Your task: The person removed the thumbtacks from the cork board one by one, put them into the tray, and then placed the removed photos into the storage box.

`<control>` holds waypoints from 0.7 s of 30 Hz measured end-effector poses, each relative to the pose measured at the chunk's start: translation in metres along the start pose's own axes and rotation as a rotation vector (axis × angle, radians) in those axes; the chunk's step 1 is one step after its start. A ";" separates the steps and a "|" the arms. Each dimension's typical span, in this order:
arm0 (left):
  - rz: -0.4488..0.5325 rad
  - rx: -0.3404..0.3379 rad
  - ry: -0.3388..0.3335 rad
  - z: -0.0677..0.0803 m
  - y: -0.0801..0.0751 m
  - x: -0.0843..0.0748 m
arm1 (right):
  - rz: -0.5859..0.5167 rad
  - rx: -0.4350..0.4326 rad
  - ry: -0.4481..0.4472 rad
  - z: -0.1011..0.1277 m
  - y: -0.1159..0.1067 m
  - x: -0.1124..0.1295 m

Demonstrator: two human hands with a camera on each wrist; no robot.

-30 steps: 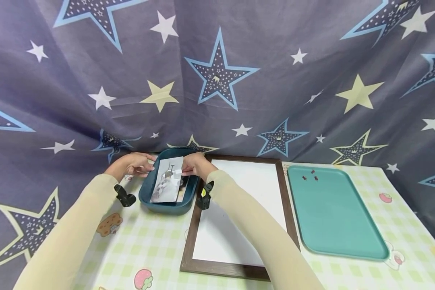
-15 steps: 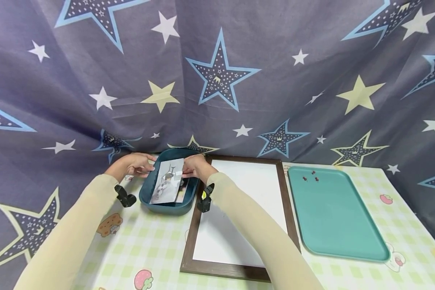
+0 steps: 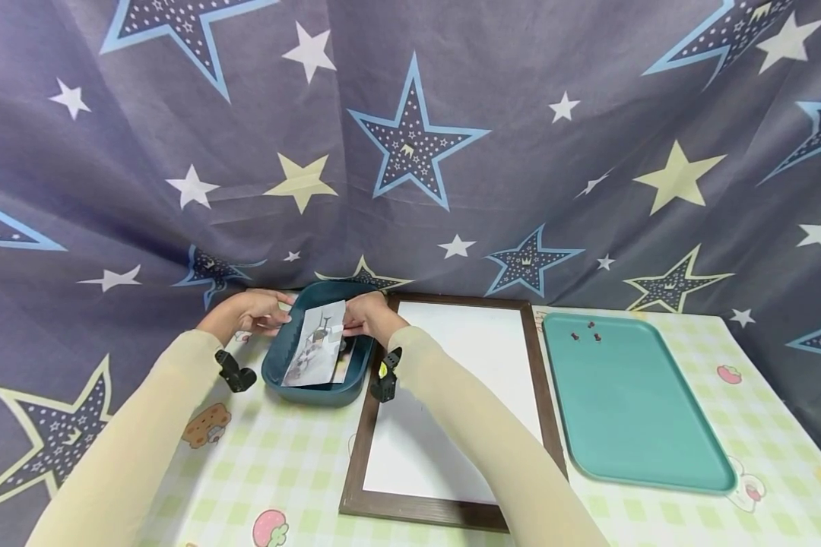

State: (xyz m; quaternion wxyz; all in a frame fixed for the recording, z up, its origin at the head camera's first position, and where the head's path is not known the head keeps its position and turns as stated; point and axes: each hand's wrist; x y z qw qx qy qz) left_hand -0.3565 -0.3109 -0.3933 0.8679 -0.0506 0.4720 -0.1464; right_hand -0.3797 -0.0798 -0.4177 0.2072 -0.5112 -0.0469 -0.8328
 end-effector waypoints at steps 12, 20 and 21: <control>-0.002 0.016 -0.009 -0.001 -0.001 0.000 | 0.000 0.032 0.007 -0.055 -0.003 -0.019; -0.001 0.020 -0.006 -0.001 -0.001 0.000 | -0.008 0.058 0.031 -0.187 -0.004 -0.064; -0.001 0.020 -0.006 -0.001 -0.001 -0.001 | -0.017 0.071 0.036 -0.200 -0.005 -0.068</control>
Point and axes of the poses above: each hand's wrist, its own z-axis away from the middle knuckle, its own y-axis out of the palm, x = y × z, and after that the axes turned 12 degrees about z, right-handed
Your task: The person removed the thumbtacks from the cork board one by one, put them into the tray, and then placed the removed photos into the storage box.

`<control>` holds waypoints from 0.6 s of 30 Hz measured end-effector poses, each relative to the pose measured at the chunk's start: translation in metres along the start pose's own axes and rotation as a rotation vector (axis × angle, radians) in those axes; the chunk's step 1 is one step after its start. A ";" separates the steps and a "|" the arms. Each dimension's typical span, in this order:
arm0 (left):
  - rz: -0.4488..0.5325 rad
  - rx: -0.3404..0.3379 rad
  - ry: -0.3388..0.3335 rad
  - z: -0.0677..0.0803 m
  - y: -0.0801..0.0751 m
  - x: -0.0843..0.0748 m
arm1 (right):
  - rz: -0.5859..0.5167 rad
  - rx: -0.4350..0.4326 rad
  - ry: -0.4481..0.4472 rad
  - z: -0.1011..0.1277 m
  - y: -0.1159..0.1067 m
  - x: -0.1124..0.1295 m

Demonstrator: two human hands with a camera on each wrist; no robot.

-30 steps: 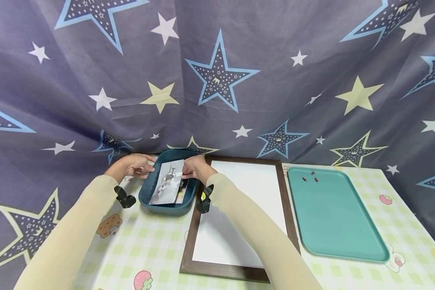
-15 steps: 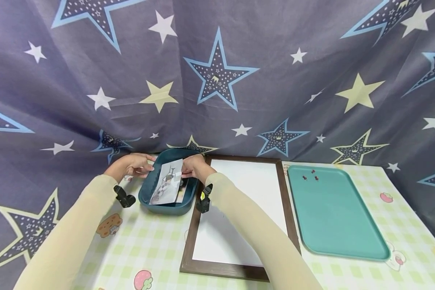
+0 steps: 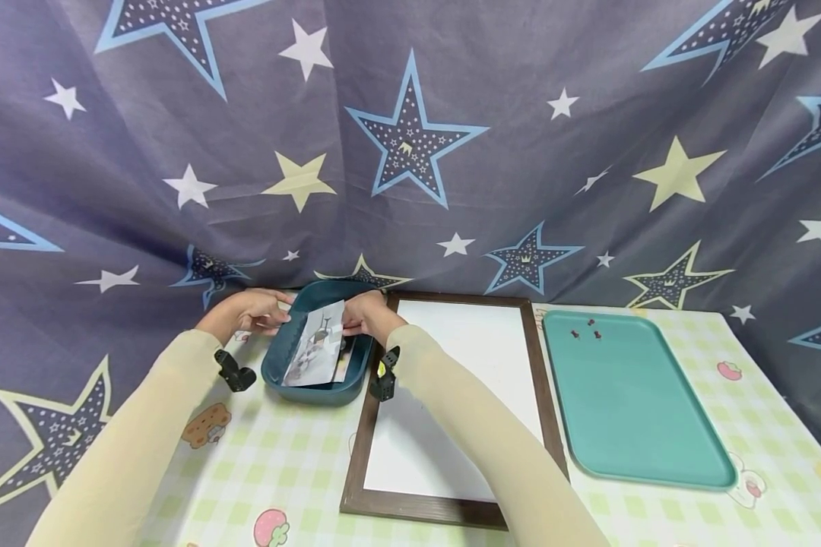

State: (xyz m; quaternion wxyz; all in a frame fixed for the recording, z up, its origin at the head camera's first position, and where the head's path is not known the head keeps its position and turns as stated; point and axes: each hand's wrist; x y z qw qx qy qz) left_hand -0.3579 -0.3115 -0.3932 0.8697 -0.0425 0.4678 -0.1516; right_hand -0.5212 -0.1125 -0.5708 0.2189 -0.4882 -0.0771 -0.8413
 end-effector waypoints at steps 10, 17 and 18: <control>0.001 -0.007 -0.004 0.000 0.001 0.000 | 0.035 -0.059 0.003 0.035 0.008 0.012; 0.000 -0.024 0.002 0.001 0.002 0.000 | 0.053 -0.038 0.007 0.111 0.014 0.038; 0.000 -0.026 0.001 0.001 0.002 0.000 | 0.050 -0.034 0.008 0.106 0.013 0.036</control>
Point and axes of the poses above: each hand's wrist, its own z-axis away from the middle knuckle, its own y-axis out of the palm, x = y × z, and after that the axes turned 12 degrees about z, right-handed
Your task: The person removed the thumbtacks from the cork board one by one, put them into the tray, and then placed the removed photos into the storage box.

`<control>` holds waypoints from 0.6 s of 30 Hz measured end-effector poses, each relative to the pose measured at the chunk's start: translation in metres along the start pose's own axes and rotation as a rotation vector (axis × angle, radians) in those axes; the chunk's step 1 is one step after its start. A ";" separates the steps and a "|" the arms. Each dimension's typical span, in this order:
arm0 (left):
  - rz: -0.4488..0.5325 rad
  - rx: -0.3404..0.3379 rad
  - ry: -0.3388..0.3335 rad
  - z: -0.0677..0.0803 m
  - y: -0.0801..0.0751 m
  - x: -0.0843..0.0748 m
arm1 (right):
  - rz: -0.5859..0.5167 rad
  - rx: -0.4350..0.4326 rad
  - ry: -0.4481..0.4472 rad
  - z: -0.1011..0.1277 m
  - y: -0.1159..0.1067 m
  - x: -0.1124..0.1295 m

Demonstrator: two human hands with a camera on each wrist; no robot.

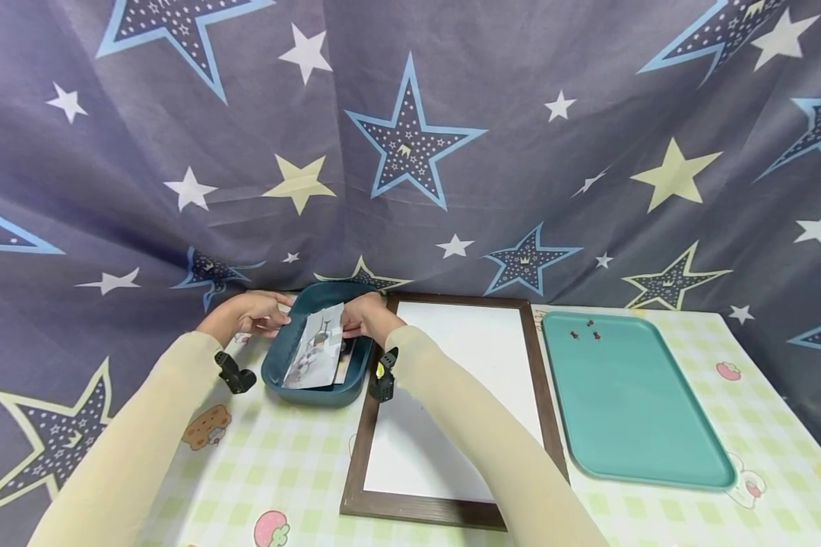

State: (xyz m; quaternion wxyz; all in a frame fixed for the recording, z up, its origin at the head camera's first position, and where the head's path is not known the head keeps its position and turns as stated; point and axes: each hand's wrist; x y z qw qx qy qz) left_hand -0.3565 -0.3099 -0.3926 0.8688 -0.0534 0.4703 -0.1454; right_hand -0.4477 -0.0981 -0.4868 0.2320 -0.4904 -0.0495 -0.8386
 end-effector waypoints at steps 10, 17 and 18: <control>-0.022 0.024 -0.008 0.001 0.000 -0.003 | 0.064 0.018 0.048 0.105 0.002 0.034; -0.034 0.026 -0.019 -0.001 0.001 -0.004 | 0.078 0.028 0.052 0.145 0.004 0.047; -0.037 0.027 -0.018 -0.001 0.001 -0.003 | 0.078 0.025 0.051 0.143 0.004 0.045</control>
Point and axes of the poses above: each hand's wrist, its own z-axis away from the middle knuckle, its own y-axis out of the palm, x = y × z, and after that the axes turned 12 degrees about z, right-handed
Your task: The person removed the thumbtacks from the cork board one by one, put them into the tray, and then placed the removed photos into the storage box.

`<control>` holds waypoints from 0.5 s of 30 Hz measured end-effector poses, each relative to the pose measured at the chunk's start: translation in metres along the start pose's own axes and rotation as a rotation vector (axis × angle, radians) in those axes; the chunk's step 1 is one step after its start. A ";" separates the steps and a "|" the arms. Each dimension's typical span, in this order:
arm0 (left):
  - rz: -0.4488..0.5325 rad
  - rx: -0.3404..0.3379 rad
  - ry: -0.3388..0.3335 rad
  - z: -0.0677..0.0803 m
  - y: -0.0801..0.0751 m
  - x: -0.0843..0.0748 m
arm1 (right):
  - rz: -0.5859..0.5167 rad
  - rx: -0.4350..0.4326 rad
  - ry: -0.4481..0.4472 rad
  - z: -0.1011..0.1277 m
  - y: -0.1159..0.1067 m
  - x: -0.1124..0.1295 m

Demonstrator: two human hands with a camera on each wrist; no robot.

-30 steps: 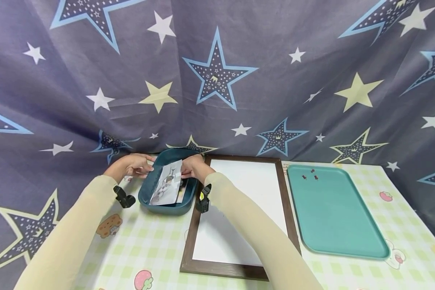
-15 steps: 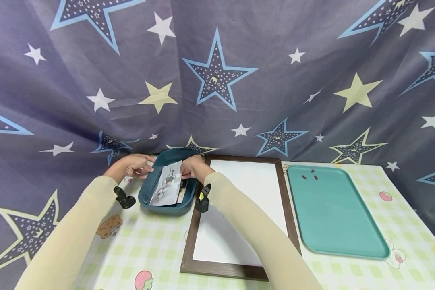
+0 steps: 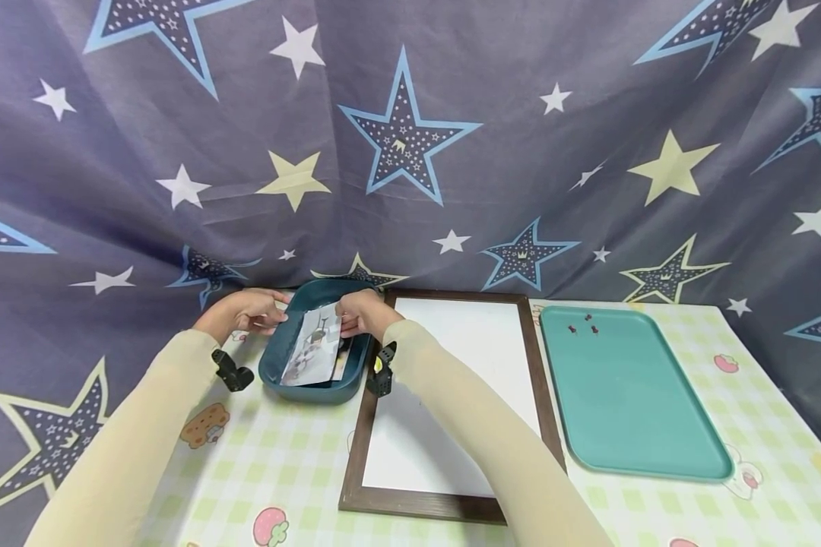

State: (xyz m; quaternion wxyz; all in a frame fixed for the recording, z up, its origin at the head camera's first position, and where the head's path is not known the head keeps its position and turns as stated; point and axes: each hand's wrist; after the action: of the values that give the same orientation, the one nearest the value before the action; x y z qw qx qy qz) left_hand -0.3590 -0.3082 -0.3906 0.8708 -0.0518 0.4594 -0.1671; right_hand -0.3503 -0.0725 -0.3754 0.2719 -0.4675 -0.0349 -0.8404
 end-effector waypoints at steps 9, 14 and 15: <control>-0.011 0.006 0.015 -0.001 0.000 0.000 | -0.062 0.065 -0.005 -0.016 -0.004 -0.006; -0.017 0.002 0.020 0.000 0.001 0.001 | -0.067 0.102 0.013 -0.013 -0.005 -0.005; -0.016 -0.002 0.019 0.000 0.001 0.002 | -0.066 0.108 0.019 -0.013 -0.005 -0.005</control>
State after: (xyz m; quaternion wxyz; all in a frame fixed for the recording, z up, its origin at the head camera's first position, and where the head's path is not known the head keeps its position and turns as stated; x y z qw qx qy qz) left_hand -0.3579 -0.3077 -0.3923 0.8651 -0.0550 0.4673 -0.1740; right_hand -0.3599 -0.0702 -0.3858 0.2691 -0.4428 -0.0931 -0.8502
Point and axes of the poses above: each hand's wrist, its own z-axis away from the middle knuckle, its own y-axis out of the palm, x = y × z, and after that the axes turned 12 degrees about z, right-handed
